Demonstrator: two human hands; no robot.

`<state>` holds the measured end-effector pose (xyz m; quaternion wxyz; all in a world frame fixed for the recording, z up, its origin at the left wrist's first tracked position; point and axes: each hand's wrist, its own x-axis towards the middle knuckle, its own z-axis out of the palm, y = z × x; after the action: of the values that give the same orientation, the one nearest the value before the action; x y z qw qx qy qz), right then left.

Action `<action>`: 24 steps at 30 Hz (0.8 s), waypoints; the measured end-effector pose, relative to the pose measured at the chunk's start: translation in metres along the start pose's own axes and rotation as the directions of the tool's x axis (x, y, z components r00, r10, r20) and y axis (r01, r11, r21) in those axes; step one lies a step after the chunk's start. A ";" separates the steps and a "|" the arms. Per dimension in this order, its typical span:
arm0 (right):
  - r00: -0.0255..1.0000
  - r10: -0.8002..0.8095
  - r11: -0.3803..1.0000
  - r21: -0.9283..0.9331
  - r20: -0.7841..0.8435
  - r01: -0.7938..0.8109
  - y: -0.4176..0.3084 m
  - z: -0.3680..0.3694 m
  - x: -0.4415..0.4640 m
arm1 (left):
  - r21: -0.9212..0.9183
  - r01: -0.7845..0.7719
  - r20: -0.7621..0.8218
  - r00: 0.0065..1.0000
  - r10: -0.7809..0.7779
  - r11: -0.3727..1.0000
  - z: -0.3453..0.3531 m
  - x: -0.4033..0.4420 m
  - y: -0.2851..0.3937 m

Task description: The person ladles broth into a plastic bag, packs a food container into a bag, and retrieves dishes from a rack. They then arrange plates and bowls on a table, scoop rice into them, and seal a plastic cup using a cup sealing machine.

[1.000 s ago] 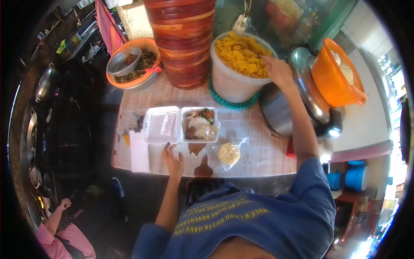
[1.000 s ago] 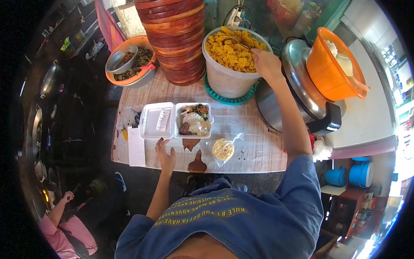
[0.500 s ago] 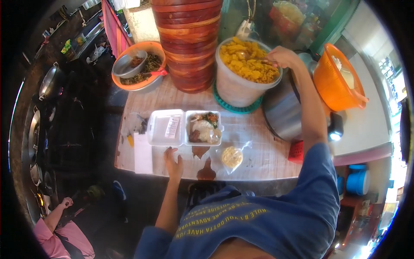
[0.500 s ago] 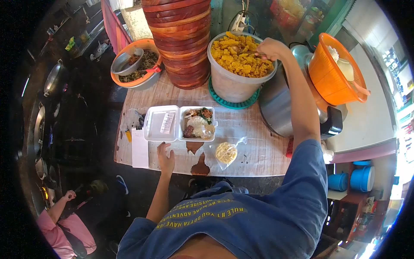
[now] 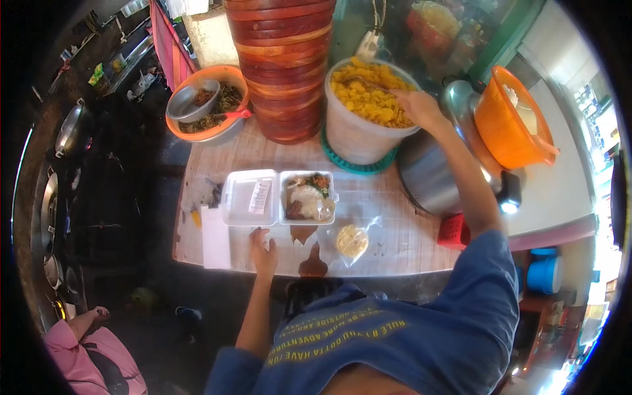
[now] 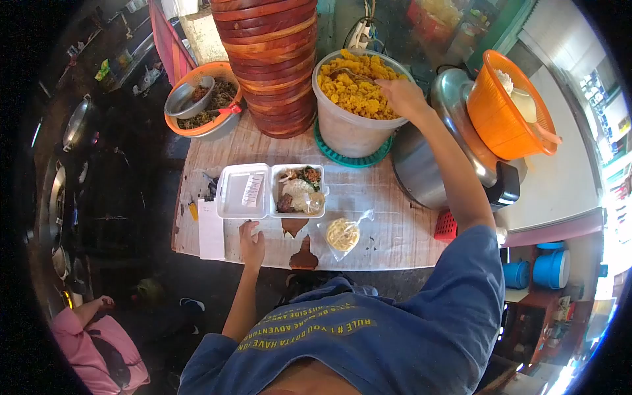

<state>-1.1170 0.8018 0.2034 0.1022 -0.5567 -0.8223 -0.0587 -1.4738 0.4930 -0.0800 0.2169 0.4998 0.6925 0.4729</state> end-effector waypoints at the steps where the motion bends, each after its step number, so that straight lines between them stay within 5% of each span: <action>1: 1.000 -0.017 0.998 0.058 0.002 0.017 0.002 -0.005 0.000 | -0.006 0.002 -0.005 1.000 -0.002 1.000 0.003 0.000 0.001; 3: 0.995 -0.077 0.987 0.135 -0.056 0.084 0.022 0.005 0.021 | -0.002 -0.004 0.000 1.000 0.004 1.000 0.003 -0.001 -0.001; 6: 0.960 -0.258 0.956 0.170 0.108 0.238 0.022 -0.003 0.037 | -0.025 0.004 0.005 1.000 -0.003 1.000 0.006 -0.001 -0.006; 8: 0.871 0.074 0.936 0.266 0.485 -0.228 0.008 -0.031 0.046 | -0.043 0.017 -0.002 1.000 -0.017 0.999 0.003 0.000 -0.002; 9: 0.873 0.069 0.937 0.268 0.483 -0.223 0.010 -0.036 0.050 | -0.056 0.037 -0.003 0.999 -0.037 0.998 0.001 -0.001 -0.001; 11: 0.740 0.180 0.659 0.479 0.648 -0.580 0.025 -0.043 0.056 | -0.060 0.043 -0.014 0.999 -0.044 0.997 -0.001 -0.002 -0.006; 12: 0.711 0.187 0.612 0.486 0.678 -0.624 0.028 -0.044 0.057 | -0.064 0.048 -0.017 0.999 -0.049 0.997 -0.003 -0.003 -0.007; 16: 0.691 0.201 0.545 0.506 0.695 -0.668 0.045 -0.051 0.057 | -0.059 0.099 -0.010 0.995 -0.099 0.993 -0.009 -0.006 -0.011; 24: 0.839 0.147 0.548 0.663 0.525 -0.511 0.042 -0.094 0.034 | -0.049 0.081 -0.053 0.995 -0.084 0.996 -0.003 0.014 -0.010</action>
<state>-1.0803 0.8285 0.3015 0.1687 -0.6016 -0.6424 0.4437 -1.4870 0.5040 -0.0843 0.2287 0.4523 0.7071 0.4931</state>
